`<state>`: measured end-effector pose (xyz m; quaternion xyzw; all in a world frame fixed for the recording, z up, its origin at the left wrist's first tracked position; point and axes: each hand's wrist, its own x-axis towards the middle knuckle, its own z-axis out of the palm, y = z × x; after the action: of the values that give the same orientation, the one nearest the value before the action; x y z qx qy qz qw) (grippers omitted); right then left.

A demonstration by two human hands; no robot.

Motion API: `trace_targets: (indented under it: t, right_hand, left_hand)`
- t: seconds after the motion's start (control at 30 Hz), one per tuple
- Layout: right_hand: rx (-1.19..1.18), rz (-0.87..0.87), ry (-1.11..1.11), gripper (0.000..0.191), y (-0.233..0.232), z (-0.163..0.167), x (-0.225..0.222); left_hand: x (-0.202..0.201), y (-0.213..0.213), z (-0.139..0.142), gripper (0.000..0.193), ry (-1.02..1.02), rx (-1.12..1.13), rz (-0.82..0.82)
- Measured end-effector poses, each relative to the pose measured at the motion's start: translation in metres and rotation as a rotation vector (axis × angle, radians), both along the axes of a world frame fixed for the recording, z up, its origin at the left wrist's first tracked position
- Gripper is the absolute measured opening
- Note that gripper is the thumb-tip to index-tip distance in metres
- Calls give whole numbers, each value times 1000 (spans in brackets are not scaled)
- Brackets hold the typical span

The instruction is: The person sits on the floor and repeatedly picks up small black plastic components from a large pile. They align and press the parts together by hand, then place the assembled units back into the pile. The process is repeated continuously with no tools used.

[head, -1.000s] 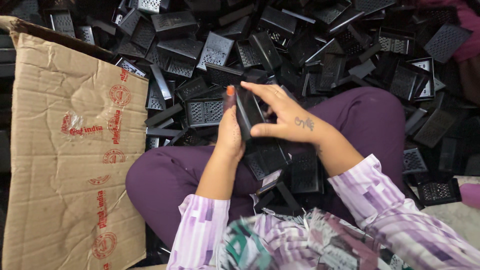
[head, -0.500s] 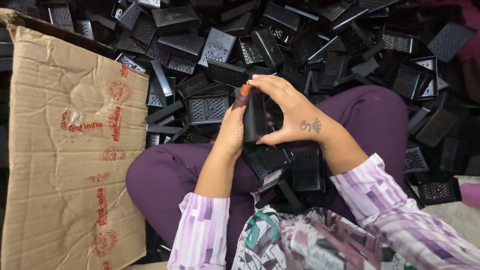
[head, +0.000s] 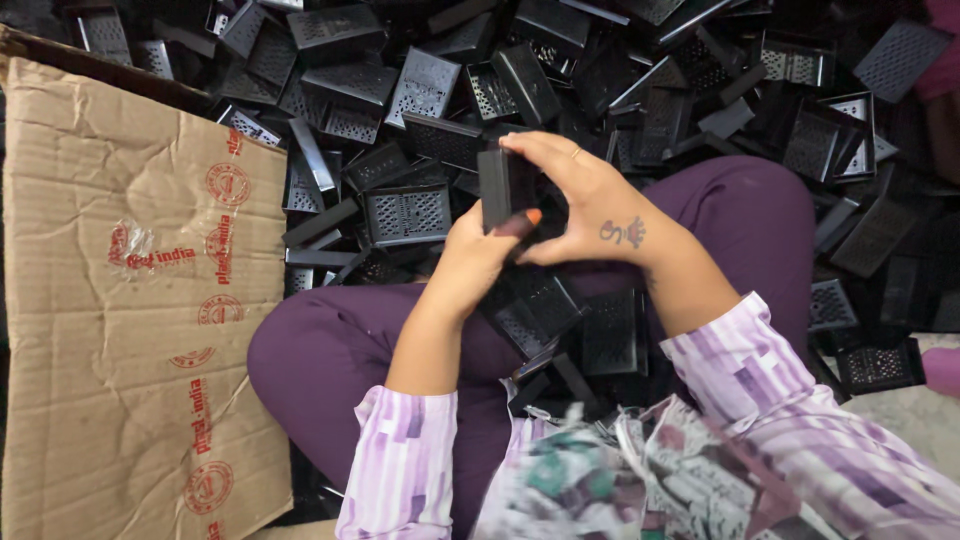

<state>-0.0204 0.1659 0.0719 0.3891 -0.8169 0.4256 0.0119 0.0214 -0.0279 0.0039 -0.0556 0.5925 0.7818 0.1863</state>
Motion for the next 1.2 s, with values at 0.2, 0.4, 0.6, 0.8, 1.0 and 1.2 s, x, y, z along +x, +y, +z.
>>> trace_targets:
  t: [0.2,0.4,0.6,0.8,1.0,1.2]
  right_hand:
    - [59,-117,132,98,-1,-5,-2]
    - [-87,-117,-130,56,7,-3,-7]
    - [-149,-209,-212,31,11,-7,-5]
    - [-623,-227,-678,27,12,-18,-7]
    - [-949,-116,-811,32,-10,-35,-1]
    - [-529,-37,-665,39,-3,-33,-6]
  left_hand:
    - [1,4,5,39,236,-237,166]
    - [7,-1,27,45,294,-702,96]
    - [3,1,28,45,435,-633,184]
    - [-3,5,24,38,365,-48,243]
    - [-4,10,23,41,130,397,419]
    - [-3,-1,14,43,360,129,362]
